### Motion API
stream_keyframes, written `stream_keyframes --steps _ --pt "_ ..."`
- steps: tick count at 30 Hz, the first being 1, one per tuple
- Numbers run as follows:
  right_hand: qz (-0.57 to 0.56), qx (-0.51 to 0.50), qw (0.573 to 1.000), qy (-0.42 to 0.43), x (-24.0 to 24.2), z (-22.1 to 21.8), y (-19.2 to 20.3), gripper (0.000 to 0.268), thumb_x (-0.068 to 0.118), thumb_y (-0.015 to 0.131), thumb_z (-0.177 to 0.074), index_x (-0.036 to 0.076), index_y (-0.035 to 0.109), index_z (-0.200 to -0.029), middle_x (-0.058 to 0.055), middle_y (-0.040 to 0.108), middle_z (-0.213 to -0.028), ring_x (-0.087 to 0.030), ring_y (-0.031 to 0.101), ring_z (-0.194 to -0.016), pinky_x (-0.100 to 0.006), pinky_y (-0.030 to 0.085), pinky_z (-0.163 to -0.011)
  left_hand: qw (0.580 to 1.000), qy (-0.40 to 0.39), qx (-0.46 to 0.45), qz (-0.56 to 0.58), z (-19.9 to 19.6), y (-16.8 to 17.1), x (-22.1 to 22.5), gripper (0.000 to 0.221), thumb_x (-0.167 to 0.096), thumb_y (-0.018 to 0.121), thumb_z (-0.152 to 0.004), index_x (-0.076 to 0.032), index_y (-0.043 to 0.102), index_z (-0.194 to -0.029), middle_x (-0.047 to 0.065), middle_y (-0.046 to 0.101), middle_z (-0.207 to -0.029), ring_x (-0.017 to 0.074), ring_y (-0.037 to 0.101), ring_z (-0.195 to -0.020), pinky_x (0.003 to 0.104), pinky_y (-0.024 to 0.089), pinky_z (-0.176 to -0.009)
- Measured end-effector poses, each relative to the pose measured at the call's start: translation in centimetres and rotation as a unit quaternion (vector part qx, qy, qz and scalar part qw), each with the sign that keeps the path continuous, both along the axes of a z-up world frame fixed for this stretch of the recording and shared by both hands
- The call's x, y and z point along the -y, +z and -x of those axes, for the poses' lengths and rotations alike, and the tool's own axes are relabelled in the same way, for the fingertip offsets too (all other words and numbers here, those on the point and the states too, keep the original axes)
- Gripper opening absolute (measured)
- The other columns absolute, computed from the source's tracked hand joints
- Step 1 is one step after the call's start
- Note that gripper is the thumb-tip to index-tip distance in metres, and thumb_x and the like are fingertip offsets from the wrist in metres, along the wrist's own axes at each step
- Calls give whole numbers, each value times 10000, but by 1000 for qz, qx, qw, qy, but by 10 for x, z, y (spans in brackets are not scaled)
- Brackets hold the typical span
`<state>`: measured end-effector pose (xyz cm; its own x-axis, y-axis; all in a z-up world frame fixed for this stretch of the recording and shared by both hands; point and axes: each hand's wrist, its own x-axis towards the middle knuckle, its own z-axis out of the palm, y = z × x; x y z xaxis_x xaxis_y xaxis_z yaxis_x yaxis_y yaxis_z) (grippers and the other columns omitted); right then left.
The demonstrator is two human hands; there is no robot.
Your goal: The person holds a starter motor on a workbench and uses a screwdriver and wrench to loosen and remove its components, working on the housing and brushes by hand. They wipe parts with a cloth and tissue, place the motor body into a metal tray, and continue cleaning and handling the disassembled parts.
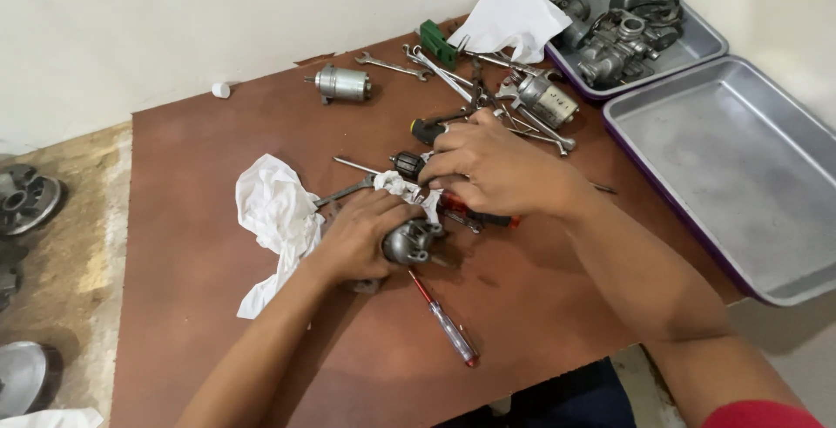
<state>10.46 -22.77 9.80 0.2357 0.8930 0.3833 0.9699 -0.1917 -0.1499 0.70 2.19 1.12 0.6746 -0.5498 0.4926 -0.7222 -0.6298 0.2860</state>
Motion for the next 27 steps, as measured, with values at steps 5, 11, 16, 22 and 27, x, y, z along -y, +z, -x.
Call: stream_keyframes --steps 5,11,16,22,27 --pt "-7 90 996 -10 -11 6 -17 60 265 640 -955 241 694 -942 18 614 -838 -202 584 -842 -476 353 -912 998 18 32 -54 -3 2 -5 663 -316 841 -508 -107 665 -1112 95 666 -977 325 624 -890 450 465 -757" --pt "-47 220 974 -4 -19 14 -15 125 175 614 -878 244 603 -775 26 521 -805 -190 533 -794 -529 341 -977 985 47 25 -164 -11 -13 -11 625 -362 843 -486 -164 638 -1042 45 652 -998 287 590 -944 428 435 -789" --pt "-33 245 969 -5 -15 23 -3 138 144 598 -847 234 612 -744 16 526 -783 -189 543 -759 -581 339 -1000 974 75 23 -213 -10 -6 -7 667 -359 845 -505 -153 620 -1098 48 653 -981 287 596 -946 424 441 -795" --pt "-44 266 963 -5 -23 31 -7 161 105 648 -833 211 720 -734 0 563 -726 -183 569 -733 -662 263 -1131 966 91 29 -242 -11 -7 -7 513 -348 751 -541 -151 590 -987 45 608 -915 276 571 -913 406 425 -748" --pt "-72 289 955 14 -27 33 -17 152 125 662 -825 172 685 -682 -28 543 -720 -214 578 -739 -713 271 -1163 964 94 35 -247 -8 -1 -4 483 -278 677 -574 -129 623 -1031 52 629 -904 288 580 -907 405 420 -730"
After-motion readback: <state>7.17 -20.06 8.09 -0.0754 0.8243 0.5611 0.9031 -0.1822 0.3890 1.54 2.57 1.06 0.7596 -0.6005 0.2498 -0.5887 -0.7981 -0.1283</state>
